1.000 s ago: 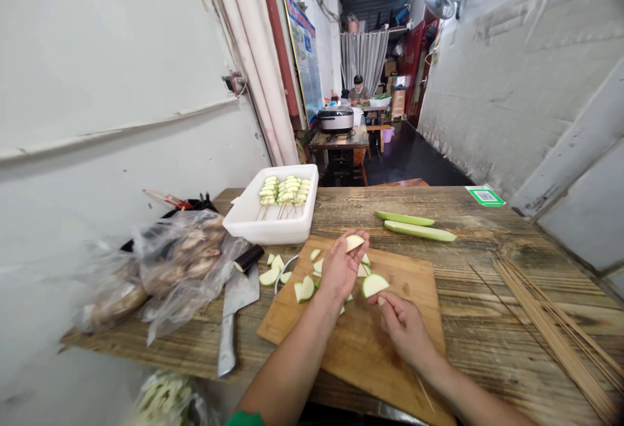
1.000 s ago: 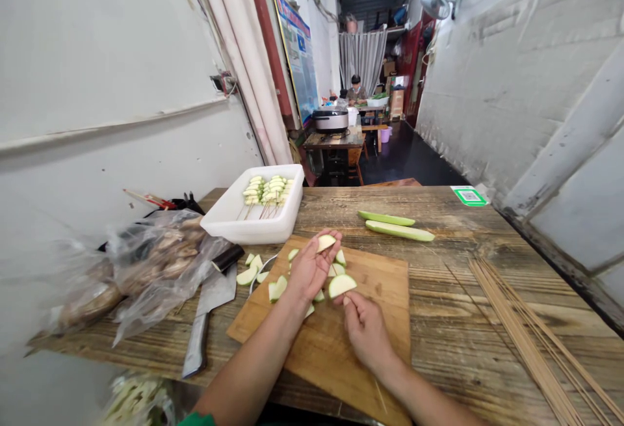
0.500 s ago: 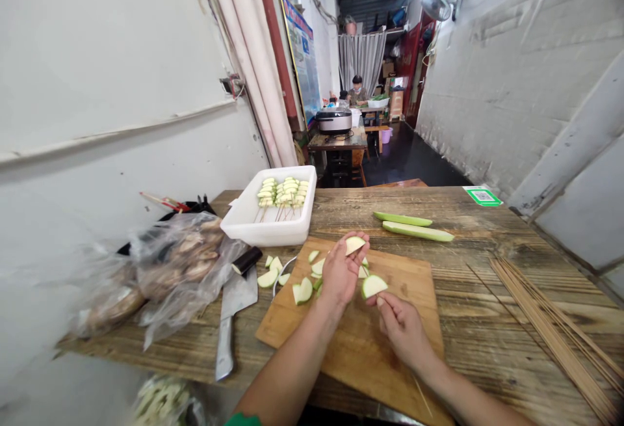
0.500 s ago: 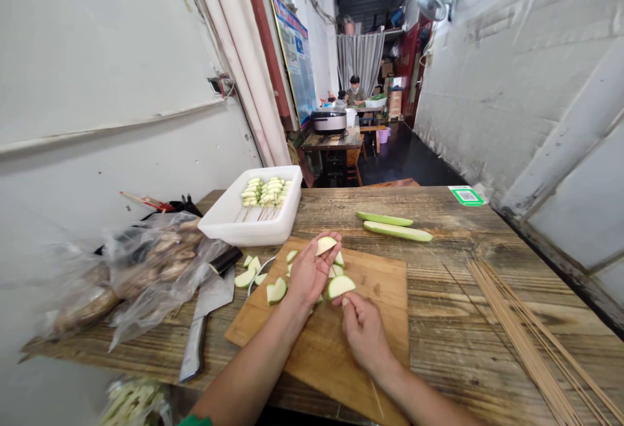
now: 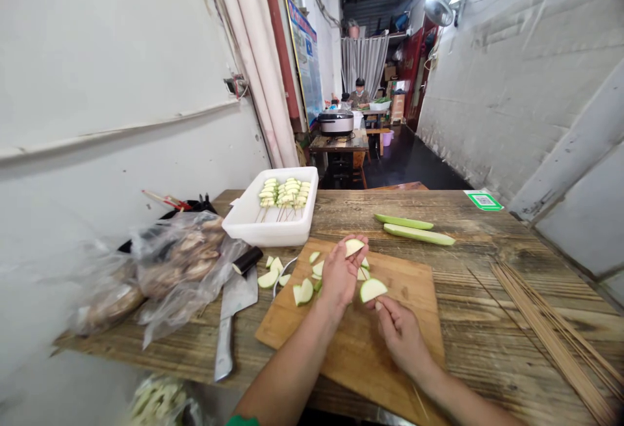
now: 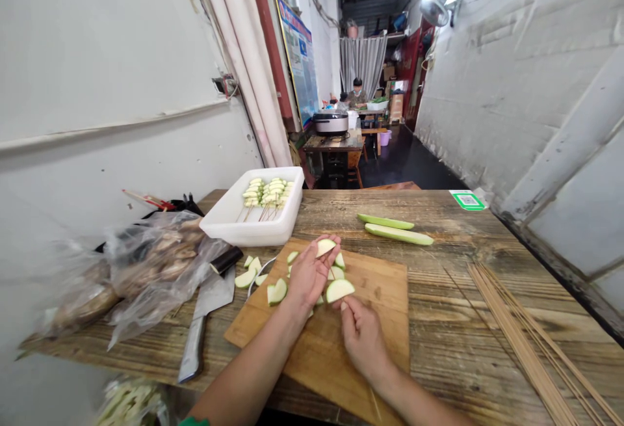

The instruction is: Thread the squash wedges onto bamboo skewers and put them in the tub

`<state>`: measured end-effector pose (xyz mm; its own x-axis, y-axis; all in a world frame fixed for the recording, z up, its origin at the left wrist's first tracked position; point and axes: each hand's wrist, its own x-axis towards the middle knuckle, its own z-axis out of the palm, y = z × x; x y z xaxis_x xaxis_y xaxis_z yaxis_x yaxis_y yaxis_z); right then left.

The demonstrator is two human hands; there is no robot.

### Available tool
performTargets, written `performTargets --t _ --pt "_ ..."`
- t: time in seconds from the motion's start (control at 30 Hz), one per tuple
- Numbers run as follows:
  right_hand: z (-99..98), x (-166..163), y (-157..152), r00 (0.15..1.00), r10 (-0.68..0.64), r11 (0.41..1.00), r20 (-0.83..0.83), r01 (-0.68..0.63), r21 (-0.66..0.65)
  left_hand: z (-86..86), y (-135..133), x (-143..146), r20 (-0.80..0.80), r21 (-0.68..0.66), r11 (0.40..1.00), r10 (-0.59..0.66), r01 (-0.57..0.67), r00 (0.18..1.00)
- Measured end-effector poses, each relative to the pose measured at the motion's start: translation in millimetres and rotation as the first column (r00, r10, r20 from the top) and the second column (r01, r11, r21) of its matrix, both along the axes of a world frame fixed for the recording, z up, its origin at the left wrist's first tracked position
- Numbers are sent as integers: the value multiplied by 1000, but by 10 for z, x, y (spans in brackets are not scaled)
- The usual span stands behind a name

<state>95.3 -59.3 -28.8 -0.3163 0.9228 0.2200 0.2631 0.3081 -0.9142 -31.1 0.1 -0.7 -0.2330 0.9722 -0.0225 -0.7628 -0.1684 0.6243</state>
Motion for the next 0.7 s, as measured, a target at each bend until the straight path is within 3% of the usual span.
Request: performTargets --t 0.7 --pt "0 -21 18 999 -47 996 -19 48 69 -9 -29 91 -24 -24 1000 -7 7 1000"
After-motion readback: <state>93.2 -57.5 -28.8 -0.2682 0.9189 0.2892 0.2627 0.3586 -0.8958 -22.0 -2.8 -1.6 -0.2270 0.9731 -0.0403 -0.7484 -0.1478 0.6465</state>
